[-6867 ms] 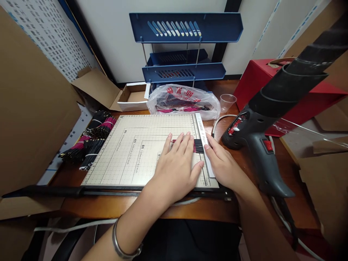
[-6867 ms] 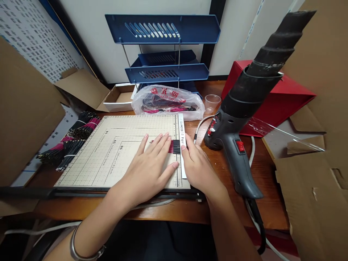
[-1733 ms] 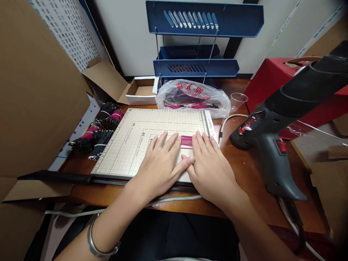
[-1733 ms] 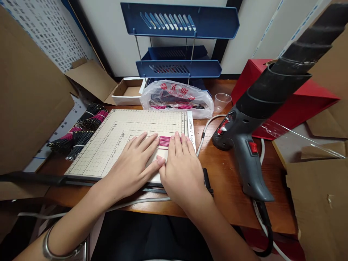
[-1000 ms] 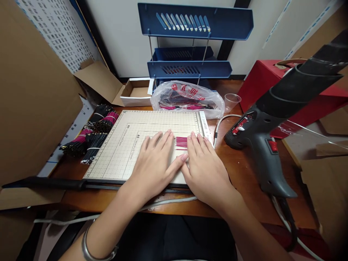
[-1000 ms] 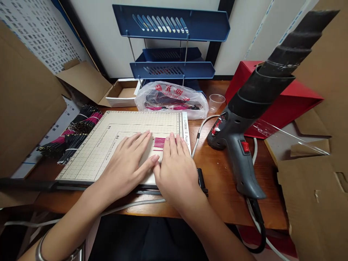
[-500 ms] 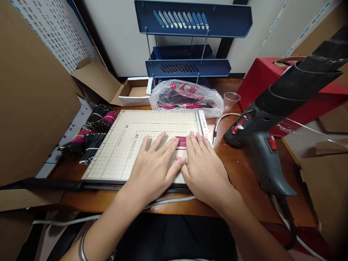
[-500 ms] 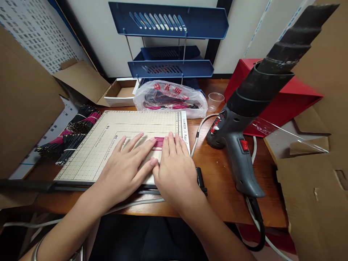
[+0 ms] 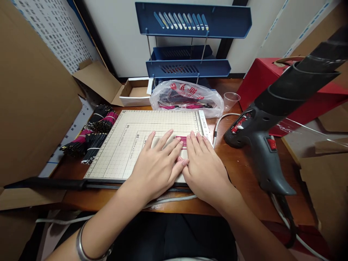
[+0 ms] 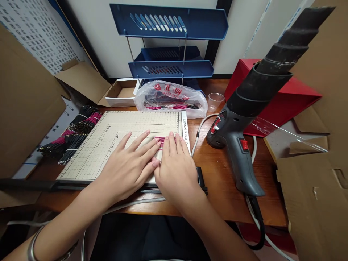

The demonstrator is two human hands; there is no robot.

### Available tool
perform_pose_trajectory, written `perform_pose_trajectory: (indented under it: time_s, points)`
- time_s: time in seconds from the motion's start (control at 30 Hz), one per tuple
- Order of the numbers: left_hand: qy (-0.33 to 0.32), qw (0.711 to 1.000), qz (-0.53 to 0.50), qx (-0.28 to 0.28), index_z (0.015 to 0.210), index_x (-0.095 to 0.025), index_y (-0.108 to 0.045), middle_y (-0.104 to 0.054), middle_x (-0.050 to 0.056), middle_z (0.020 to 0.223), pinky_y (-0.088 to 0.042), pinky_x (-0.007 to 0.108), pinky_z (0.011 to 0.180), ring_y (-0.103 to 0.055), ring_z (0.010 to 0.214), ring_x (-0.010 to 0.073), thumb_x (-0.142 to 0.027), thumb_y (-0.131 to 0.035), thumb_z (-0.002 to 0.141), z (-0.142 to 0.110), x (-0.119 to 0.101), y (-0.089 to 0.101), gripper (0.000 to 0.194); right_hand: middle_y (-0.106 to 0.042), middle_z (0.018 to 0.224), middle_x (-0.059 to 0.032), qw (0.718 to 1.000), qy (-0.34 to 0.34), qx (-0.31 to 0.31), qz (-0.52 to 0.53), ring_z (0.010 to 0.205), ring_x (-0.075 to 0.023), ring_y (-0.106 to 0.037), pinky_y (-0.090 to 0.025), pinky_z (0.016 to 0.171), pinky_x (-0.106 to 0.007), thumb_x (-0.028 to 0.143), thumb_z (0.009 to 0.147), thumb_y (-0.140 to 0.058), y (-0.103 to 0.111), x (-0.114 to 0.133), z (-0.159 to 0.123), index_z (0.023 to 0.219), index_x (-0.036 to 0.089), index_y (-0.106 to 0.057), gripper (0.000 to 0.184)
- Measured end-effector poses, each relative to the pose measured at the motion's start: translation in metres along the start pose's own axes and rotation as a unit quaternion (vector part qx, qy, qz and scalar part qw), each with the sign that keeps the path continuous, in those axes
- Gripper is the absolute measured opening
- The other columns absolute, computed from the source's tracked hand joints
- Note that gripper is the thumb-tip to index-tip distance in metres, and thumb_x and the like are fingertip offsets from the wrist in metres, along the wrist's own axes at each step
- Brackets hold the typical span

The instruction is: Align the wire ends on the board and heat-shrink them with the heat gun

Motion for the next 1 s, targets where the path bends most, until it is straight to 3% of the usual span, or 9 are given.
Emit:
perform_pose_trajectory:
  time_s: [0.13, 0.3, 0.53, 0.8, 0.9, 1.0]
  points:
    - [-0.001, 1.0, -0.011, -0.007, 0.145, -0.015, -0.057, -0.047, 0.006, 0.158, -0.02, 0.061, 0.125, -0.031, 0.154, 0.0319, -0.049, -0.028, 0.108, -0.0054, 0.0001, -0.0009, 0.057, -0.022, 0.163, -0.0242, 1.0, 0.006, -0.02, -0.009, 0.155, -0.0365, -0.022, -0.022, 0.13, -0.049, 0.035, 0.101, -0.029, -0.0015, -0.0003, -0.0004, 0.156, -0.002, -0.029, 0.066]
    - [-0.006, 0.999, -0.043, 0.024, 0.143, -0.017, -0.058, -0.054, 0.005, 0.153, -0.021, 0.061, 0.125, -0.029, 0.155, 0.0311, -0.048, -0.027, 0.109, -0.0017, 0.0037, 0.0009, 0.056, -0.017, 0.165, -0.0222, 1.0, 0.0, 0.02, -0.005, 0.156, -0.0354, -0.017, -0.019, 0.13, -0.049, 0.034, 0.099, -0.034, 0.002, 0.0004, 0.0012, 0.157, -0.001, -0.027, 0.068]
    - [-0.018, 0.996, -0.065, 0.057, 0.148, -0.018, -0.054, -0.053, 0.005, 0.154, -0.018, 0.062, 0.125, -0.026, 0.156, 0.0313, -0.05, -0.027, 0.109, 0.0034, 0.0093, 0.0047, 0.057, -0.017, 0.164, -0.0228, 1.0, -0.001, 0.02, -0.002, 0.156, -0.036, -0.018, -0.021, 0.13, -0.049, 0.033, 0.099, -0.033, 0.0047, 0.0021, 0.0008, 0.157, -0.002, -0.026, 0.068]
    - [0.016, 0.99, -0.105, 0.09, 0.156, -0.024, -0.041, -0.037, -0.001, 0.164, -0.016, 0.061, 0.127, -0.018, 0.159, 0.0279, -0.047, -0.022, 0.11, -0.0008, 0.0038, 0.0003, 0.055, -0.022, 0.164, -0.0223, 1.0, 0.003, -0.016, -0.011, 0.156, -0.0344, -0.023, -0.023, 0.13, -0.048, 0.032, 0.099, -0.032, -0.0009, -0.0001, -0.0009, 0.156, -0.002, -0.028, 0.067]
    - [0.025, 0.991, -0.103, 0.079, 0.159, -0.019, -0.035, -0.036, 0.002, 0.165, -0.014, 0.058, 0.128, -0.017, 0.159, 0.026, -0.048, -0.023, 0.11, -0.0014, 0.0028, -0.0009, 0.059, -0.024, 0.164, -0.0221, 1.0, 0.003, -0.026, -0.013, 0.155, -0.0343, -0.024, -0.023, 0.13, -0.048, 0.034, 0.1, -0.03, -0.0024, -0.0005, -0.0013, 0.156, -0.001, -0.029, 0.067]
    - [0.026, 0.994, -0.084, 0.06, 0.157, -0.016, -0.04, -0.039, 0.003, 0.163, -0.012, 0.057, 0.129, -0.019, 0.158, 0.0256, -0.046, -0.024, 0.11, 0.0022, 0.0029, -0.0013, 0.058, -0.024, 0.164, -0.0218, 1.0, 0.004, -0.024, -0.011, 0.156, -0.0338, -0.023, -0.023, 0.13, -0.048, 0.035, 0.102, -0.025, -0.0029, -0.0001, -0.0016, 0.157, 0.0, -0.028, 0.065]
Point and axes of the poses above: each hand's wrist, its own z-axis towards the middle knuckle, its own y-axis out of the back of the hand, x = y × z, the point moved 1 cm from there along z, towards the middle knuckle
